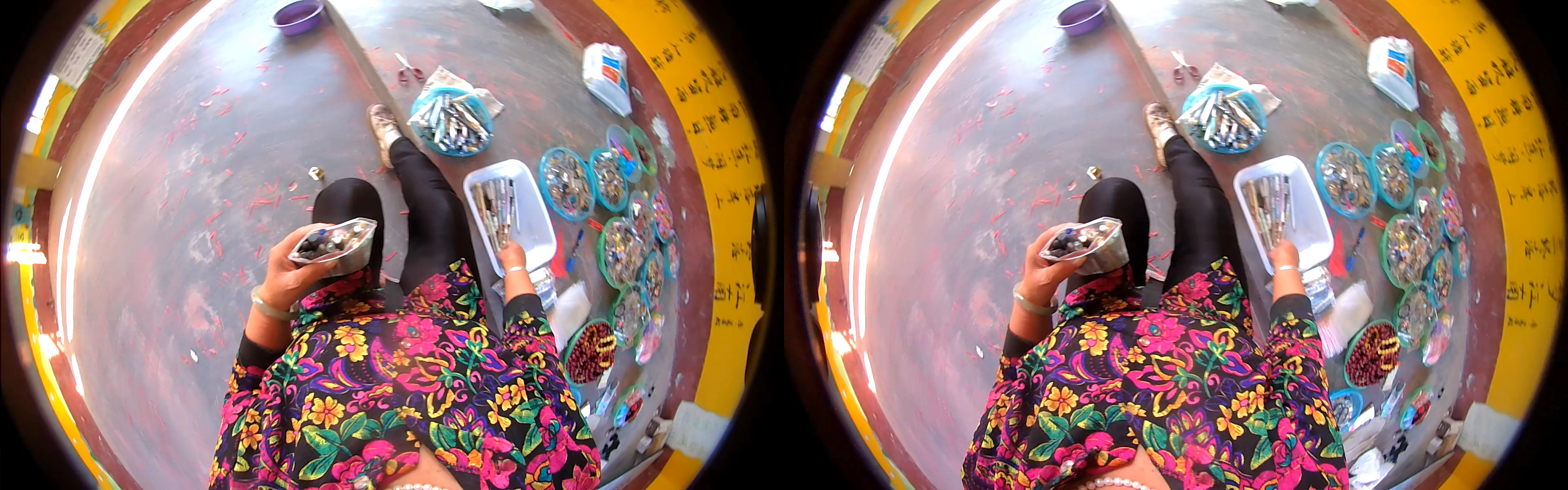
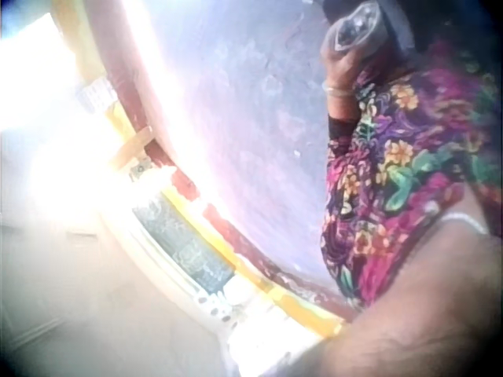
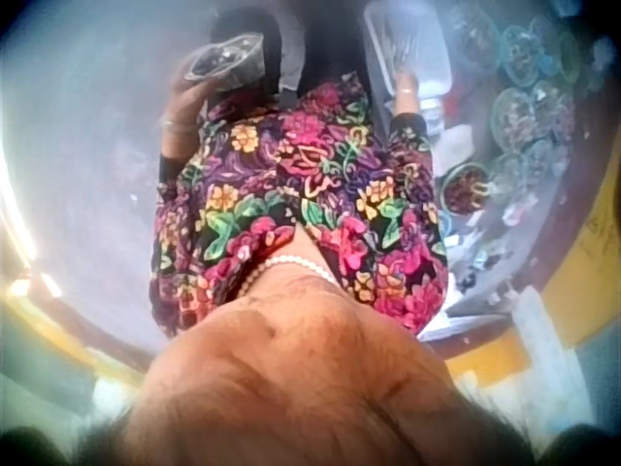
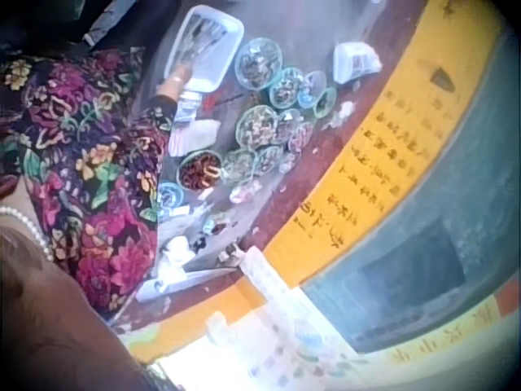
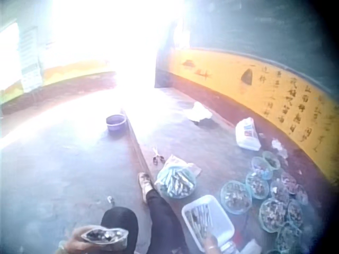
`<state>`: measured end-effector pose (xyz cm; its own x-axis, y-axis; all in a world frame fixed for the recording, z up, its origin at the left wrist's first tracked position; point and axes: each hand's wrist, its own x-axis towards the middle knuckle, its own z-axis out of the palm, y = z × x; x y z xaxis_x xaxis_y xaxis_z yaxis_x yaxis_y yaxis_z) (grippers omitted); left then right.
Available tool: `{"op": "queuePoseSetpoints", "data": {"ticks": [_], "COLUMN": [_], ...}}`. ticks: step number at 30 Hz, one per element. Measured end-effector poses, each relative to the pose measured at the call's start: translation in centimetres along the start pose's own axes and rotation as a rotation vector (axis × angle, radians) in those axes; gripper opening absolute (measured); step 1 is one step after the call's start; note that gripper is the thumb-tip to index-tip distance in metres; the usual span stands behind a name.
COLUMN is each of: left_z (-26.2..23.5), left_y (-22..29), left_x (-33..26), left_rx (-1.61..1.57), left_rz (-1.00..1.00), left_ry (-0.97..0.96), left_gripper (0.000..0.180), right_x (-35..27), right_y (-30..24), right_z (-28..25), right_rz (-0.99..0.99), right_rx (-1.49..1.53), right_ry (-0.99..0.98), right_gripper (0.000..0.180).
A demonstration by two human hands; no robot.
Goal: The person sits on the floor and repeatedly picks up markers from a white plastic container, places them into a small clear plastic bag held in the left hand, and then returns the bag to the container. The person handles the markers and the bag with both hands throughout the sequence.
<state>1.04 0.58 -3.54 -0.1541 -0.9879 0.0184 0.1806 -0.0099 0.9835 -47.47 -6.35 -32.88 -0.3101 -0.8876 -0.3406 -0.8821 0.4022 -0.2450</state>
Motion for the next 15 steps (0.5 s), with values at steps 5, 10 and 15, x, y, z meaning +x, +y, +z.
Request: {"op": "queuePoseSetpoints", "data": {"ticks": [5,10,15], "left_z": [0.1,-0.6,-0.9], "left_y": [0.7,-0.3,-0.2], "left_x": [-0.1,-0.3,-0.5], "left_rx": [-0.037,-0.086,-0.034], "left_rz": [-0.054,-0.013,0.038], "left_ry": [0.001,-0.047,-0.092], "left_gripper": [0.045,0.045,0.043], "right_x": [0.2,-2.4,-6.5], "right_y": [2.3,0.8,-6.2], "right_z": [-0.4,-5.7,-14.3], "right_rz": [-0.128,-0.09,-0.203], "right_rx": [0.156,0.7,1.207], "right_ry": [0.103,0.246,0.293], "right_gripper": [0.019,0.015,0.014]}}
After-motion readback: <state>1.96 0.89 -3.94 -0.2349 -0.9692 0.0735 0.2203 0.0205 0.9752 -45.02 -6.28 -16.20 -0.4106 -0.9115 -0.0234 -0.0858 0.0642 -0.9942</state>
